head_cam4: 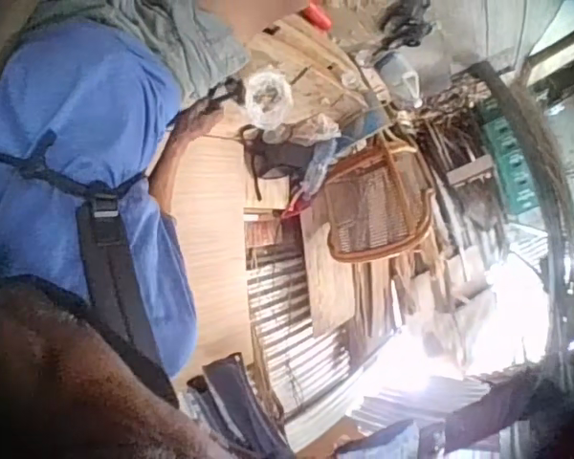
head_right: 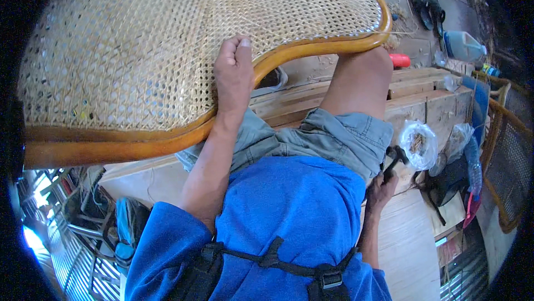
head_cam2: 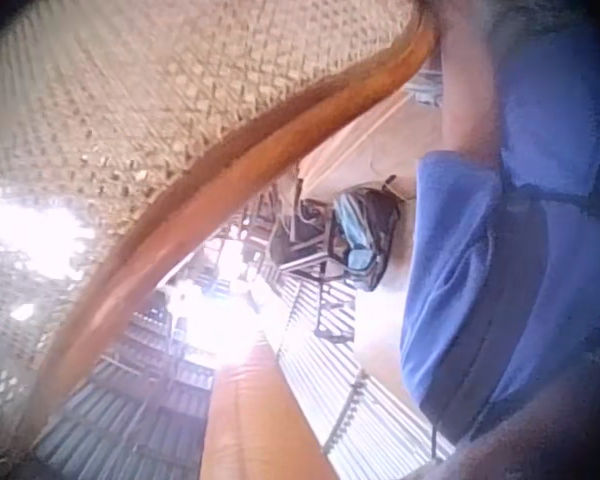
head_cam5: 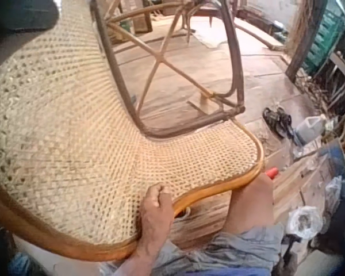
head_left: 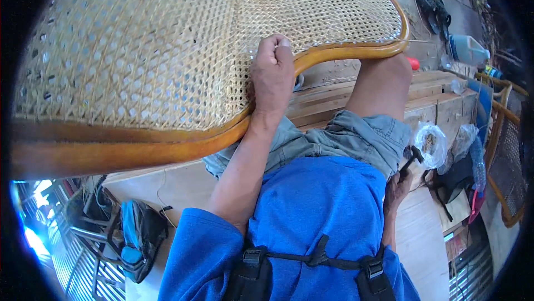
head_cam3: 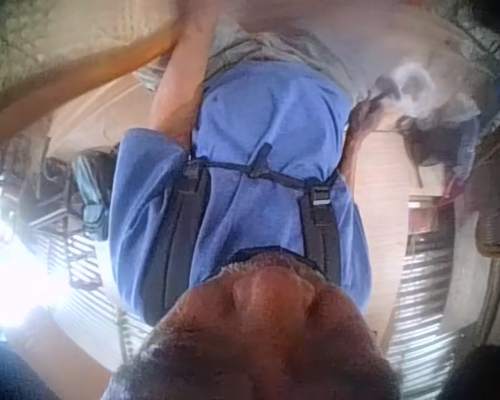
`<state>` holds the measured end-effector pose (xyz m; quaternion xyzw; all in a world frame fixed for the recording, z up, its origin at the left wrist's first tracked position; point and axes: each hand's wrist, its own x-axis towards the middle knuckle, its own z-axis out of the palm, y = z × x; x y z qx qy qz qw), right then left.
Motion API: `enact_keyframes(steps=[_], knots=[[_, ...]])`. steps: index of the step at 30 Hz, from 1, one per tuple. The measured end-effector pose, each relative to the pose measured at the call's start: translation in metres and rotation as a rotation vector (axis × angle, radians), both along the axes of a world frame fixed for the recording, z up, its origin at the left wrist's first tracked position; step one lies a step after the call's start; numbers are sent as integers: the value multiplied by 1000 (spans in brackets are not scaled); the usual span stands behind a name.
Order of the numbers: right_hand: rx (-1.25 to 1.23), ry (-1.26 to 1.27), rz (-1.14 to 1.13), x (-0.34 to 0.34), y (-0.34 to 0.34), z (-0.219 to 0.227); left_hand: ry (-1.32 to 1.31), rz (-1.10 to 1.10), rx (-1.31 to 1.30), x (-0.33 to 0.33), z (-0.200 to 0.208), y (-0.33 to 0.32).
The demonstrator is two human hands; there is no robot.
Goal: The person is weaving a cane seat for a wooden chair. They use a hammer to tap the cane strips into the grooves of the chair frame and pull the strips tight with their hands to secure the weave.
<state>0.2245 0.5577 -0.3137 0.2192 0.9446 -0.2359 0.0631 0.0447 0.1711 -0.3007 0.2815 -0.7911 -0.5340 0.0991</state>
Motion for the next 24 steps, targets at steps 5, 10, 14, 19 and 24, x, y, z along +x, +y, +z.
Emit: enact_keyframes(steps=[5, 10, 14, 19, 24], knots=[[-314, 220, 48, -72, -67, 93, 7, 52, 120, 2, 0, -6], [-573, -419, 313, -131, -116, 96, 64, 87, 214, -2, -1, -5], [-463, -489, 462, -167, -171, 90, 75, 97, 483, 3, -8, -9], [-347, -338, 625, -187, -190, 66, 81, 183, 841, 3, 3, -8], [-305, -135, 769, -192, -203, 59, 32, 219, 893, 0, 7, -8]])
